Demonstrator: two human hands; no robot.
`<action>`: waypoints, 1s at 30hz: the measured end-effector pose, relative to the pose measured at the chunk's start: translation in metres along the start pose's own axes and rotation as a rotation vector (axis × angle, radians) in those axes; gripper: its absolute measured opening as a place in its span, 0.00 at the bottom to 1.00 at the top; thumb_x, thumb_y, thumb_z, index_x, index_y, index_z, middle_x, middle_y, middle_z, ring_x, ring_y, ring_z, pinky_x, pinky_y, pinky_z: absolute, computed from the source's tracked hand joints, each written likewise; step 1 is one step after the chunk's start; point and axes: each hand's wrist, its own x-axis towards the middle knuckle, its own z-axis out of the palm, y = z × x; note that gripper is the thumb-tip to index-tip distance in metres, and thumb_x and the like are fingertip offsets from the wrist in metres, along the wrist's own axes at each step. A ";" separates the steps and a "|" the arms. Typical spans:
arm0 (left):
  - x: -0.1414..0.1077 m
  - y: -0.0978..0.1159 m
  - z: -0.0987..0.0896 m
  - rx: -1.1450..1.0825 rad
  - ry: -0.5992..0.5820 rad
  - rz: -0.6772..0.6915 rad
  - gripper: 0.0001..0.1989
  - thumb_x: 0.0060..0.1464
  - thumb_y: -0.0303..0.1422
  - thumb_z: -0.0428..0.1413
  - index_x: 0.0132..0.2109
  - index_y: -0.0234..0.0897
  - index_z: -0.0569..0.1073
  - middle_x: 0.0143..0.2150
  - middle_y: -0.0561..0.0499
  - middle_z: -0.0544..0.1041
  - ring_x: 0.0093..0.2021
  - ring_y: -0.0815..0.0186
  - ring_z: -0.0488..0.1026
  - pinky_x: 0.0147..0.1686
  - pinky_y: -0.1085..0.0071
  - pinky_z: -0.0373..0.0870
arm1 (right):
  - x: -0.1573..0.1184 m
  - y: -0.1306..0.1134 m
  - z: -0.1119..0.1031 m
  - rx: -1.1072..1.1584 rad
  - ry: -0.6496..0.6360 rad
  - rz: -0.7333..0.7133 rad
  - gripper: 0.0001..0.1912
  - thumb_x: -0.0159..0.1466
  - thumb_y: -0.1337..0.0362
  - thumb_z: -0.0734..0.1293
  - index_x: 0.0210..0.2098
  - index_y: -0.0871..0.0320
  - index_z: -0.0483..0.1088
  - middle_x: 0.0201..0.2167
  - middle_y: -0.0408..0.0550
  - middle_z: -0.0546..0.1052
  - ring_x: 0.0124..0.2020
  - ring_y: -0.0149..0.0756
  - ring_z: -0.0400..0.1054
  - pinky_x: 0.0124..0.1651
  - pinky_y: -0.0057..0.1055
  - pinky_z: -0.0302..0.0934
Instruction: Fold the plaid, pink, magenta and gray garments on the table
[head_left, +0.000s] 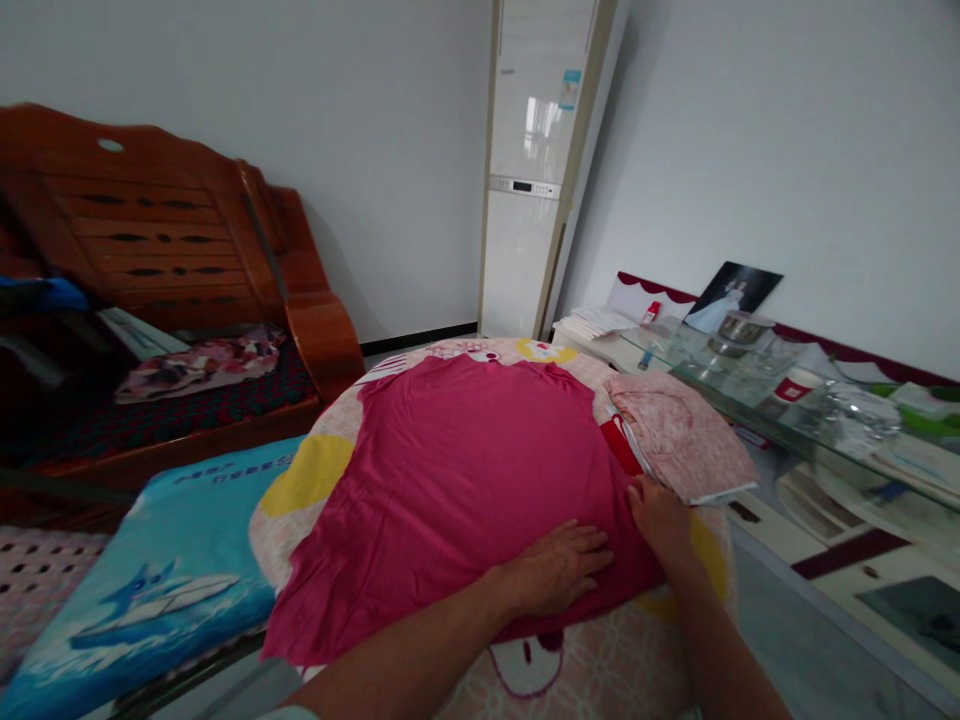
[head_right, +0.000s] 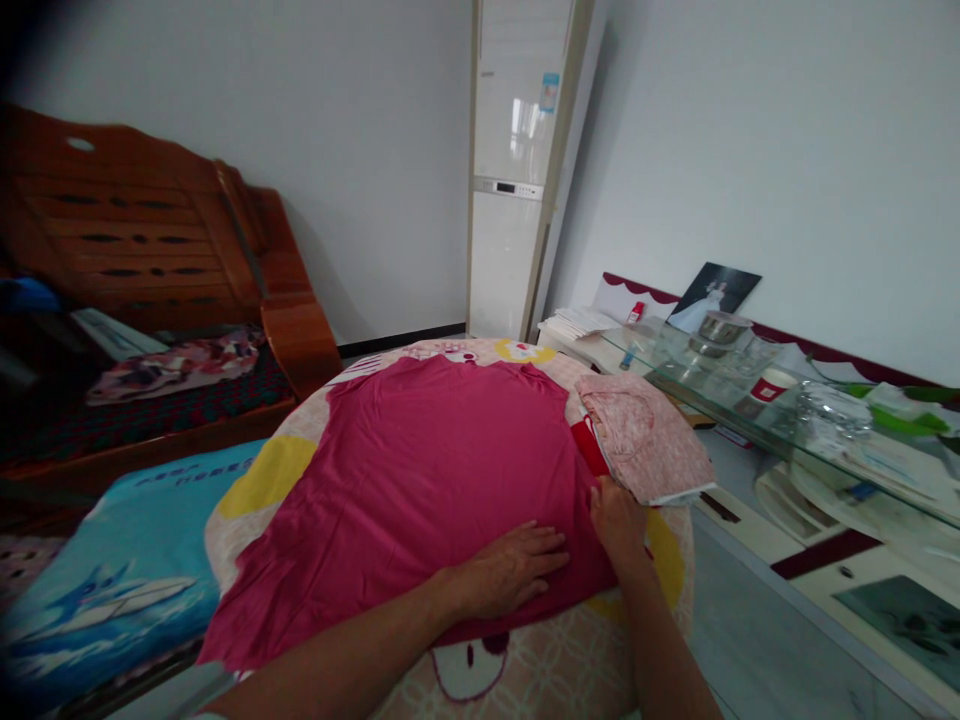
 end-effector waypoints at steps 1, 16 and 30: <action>0.000 0.000 0.000 -0.002 -0.001 -0.005 0.23 0.65 0.36 0.48 0.64 0.35 0.64 0.66 0.41 0.63 0.66 0.58 0.58 0.66 0.56 0.53 | -0.005 0.003 -0.002 0.014 -0.009 0.010 0.16 0.69 0.63 0.57 0.48 0.62 0.72 0.39 0.58 0.79 0.40 0.42 0.74 0.40 0.31 0.60; -0.001 0.000 0.000 -0.051 -0.007 -0.015 0.23 0.65 0.36 0.48 0.64 0.36 0.64 0.67 0.40 0.61 0.68 0.57 0.57 0.67 0.56 0.51 | -0.019 0.023 -0.002 -0.037 -0.080 0.254 0.21 0.71 0.57 0.54 0.41 0.62 0.75 0.37 0.60 0.79 0.37 0.43 0.75 0.36 0.33 0.60; -0.002 -0.001 0.000 -0.094 -0.024 -0.019 0.23 0.65 0.35 0.48 0.65 0.35 0.63 0.68 0.38 0.60 0.68 0.55 0.55 0.67 0.52 0.49 | -0.037 0.037 -0.006 0.005 -0.083 0.304 0.15 0.68 0.61 0.57 0.43 0.57 0.74 0.35 0.56 0.79 0.35 0.44 0.74 0.33 0.33 0.59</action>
